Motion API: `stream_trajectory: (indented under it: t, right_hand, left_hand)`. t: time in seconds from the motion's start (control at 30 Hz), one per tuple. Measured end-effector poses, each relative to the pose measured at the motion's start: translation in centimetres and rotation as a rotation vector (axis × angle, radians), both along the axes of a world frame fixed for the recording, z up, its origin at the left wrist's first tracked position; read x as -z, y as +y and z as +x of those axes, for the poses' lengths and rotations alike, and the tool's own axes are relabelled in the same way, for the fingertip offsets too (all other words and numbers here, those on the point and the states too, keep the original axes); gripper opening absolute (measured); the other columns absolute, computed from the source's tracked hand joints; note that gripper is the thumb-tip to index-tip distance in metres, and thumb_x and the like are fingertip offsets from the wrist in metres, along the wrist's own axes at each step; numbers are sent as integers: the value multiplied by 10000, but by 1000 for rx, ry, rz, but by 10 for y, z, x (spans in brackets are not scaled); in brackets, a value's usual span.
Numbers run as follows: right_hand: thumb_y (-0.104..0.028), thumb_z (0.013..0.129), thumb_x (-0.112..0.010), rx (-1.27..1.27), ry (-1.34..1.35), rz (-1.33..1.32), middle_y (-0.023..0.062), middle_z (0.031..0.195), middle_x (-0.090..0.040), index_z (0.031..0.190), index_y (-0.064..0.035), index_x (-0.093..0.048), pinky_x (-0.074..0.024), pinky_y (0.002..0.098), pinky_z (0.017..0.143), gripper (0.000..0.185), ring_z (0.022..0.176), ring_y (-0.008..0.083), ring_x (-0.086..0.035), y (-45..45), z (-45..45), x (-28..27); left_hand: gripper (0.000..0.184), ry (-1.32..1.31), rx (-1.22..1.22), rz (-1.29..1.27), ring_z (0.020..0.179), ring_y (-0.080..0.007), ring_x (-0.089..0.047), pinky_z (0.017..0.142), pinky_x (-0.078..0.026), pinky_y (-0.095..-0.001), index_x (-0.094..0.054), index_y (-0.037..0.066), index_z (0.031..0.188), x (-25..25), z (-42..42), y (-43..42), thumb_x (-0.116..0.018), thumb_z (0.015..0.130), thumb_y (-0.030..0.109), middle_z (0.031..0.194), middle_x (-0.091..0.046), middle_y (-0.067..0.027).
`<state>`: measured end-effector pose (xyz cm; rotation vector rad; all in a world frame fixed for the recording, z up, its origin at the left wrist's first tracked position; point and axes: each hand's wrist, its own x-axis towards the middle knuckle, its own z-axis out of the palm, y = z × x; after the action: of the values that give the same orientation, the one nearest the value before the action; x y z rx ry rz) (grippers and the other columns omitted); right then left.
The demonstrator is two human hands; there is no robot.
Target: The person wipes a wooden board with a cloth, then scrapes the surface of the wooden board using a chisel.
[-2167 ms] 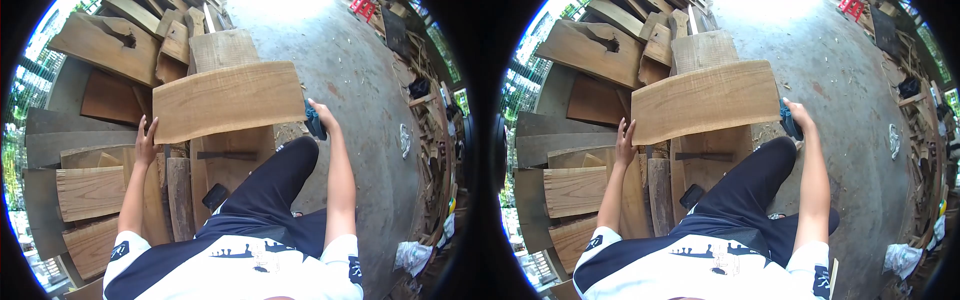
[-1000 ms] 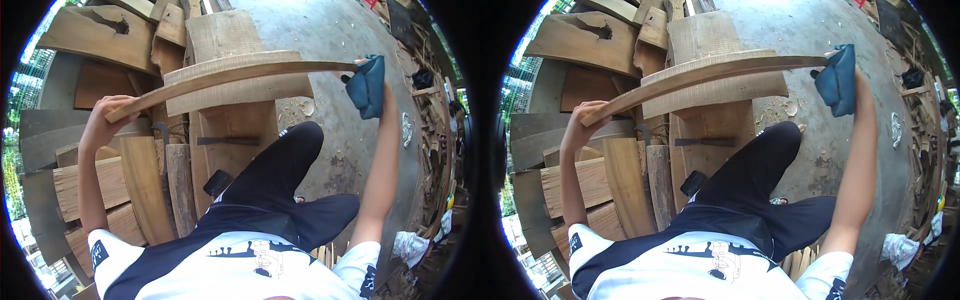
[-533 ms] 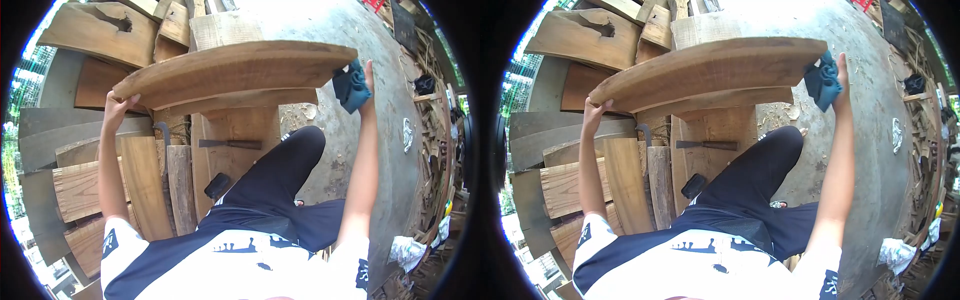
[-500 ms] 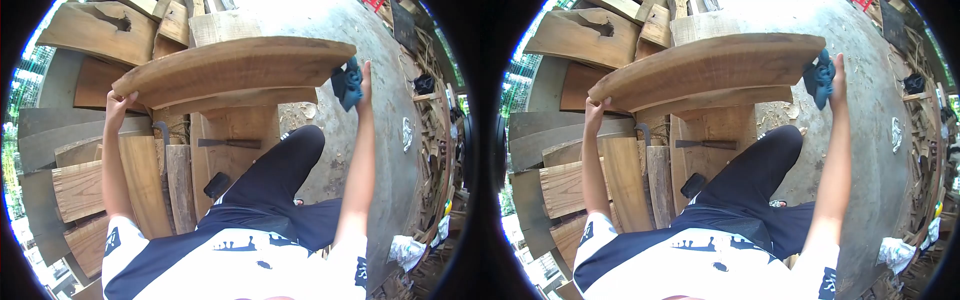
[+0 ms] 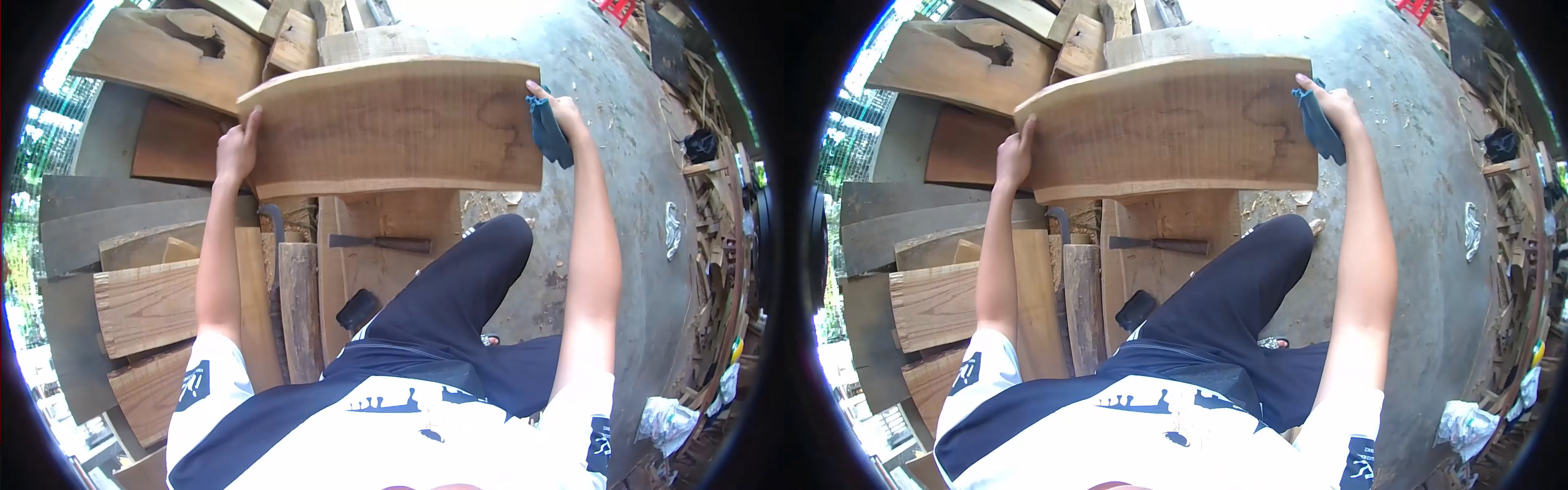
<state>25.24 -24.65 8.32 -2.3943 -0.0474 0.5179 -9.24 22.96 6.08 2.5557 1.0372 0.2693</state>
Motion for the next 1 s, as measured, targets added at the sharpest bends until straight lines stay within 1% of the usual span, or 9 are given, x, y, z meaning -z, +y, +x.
stream_trajectory:
  t: [0.1, 0.27, 0.37, 0.4, 0.53, 0.63, 0.77, 0.9, 1.0]
  right_hand:
    - [-791, 747, -668, -83, -85, -220, 252, 1046, -750, 1102, 92, -728, -552, 438, 936, 953, 1035, 349, -731, -2, 19, 52]
    - [-744, 857, -538, 134, -225, 2, 249, 996, -751, 938, 22, -771, -506, 450, 926, 805, 1042, 370, -710, -19, 6, 11]
    - [-703, 886, -520, 109, -498, 132, 263, 1116, -723, 1192, 14, -693, -499, 462, 976, 798, 1100, 405, -684, 3, -21, 16]
    - [-674, 885, -561, 93, -539, 180, 271, 1172, -705, 1266, 6, -658, -496, 460, 996, 786, 1128, 424, -670, 18, -35, 24]
    - [-619, 862, -684, -245, -752, 25, 233, 1444, -524, 1478, -70, -470, -387, 518, 1124, 853, 1334, 435, -473, 55, -78, 97]
    - [-501, 830, -768, -47, -1013, -208, 234, 1380, -453, 1469, -176, -444, -424, 538, 1014, 787, 1257, 418, -458, 70, -118, 92]
    - [-397, 900, -725, -67, -897, -219, 187, 1104, -606, 1262, -137, -570, -509, 504, 912, 472, 1064, 364, -602, 89, -112, 98]
    - [-326, 996, -623, -79, -706, -263, 235, 1047, -696, 1196, -31, -637, -622, 357, 551, 357, 784, 308, -719, 128, -123, 85]
    - [-271, 994, -583, -211, -695, -185, 240, 987, -716, 1185, 20, -635, -636, 390, 596, 352, 763, 327, -743, 171, -147, 90]
  left_hand:
    - [863, 170, -63, 116, 1074, -506, -653, 954, -508, -560, -720, -66, 1060, 19, 5, -4, -410, 972, 735, 1107, -683, -342]
    - [666, 13, 0, 438, 1194, -377, -640, 988, -530, -482, -678, 28, 1261, 2, 6, -35, -508, 988, 611, 1226, -681, -261]
    - [688, -34, 439, 507, 1416, -395, -441, 1173, -362, -507, -581, 67, 1405, 19, 29, -62, -479, 1004, 617, 1481, -510, -245]
    - [676, 61, 491, 422, 1496, -407, -308, 1218, -276, -519, -486, 148, 1514, 22, 40, -77, -492, 1008, 596, 1598, -355, -236]
    - [695, 113, 513, 381, 1544, -396, -198, 1257, -166, -513, -353, 271, 1597, 72, 74, -77, -454, 1009, 627, 1652, -257, -218]
    - [707, 124, 480, 344, 1539, -375, -221, 1261, -149, -508, -333, 280, 1605, 70, 73, -82, -441, 1006, 639, 1644, -284, -199]
    - [702, 76, 461, 354, 1518, -344, -263, 1259, -161, -511, -404, 267, 1572, 69, 71, -86, -426, 995, 667, 1597, -363, -186]
    - [662, 34, 459, 363, 1481, -326, -324, 1247, -188, -506, -460, 246, 1537, 68, 72, -88, -463, 998, 630, 1549, -421, -165]
    - [623, 7, 462, 349, 1461, -327, -348, 1238, -206, -503, -488, 233, 1514, 71, 73, -85, -483, 1003, 589, 1519, -453, -165]
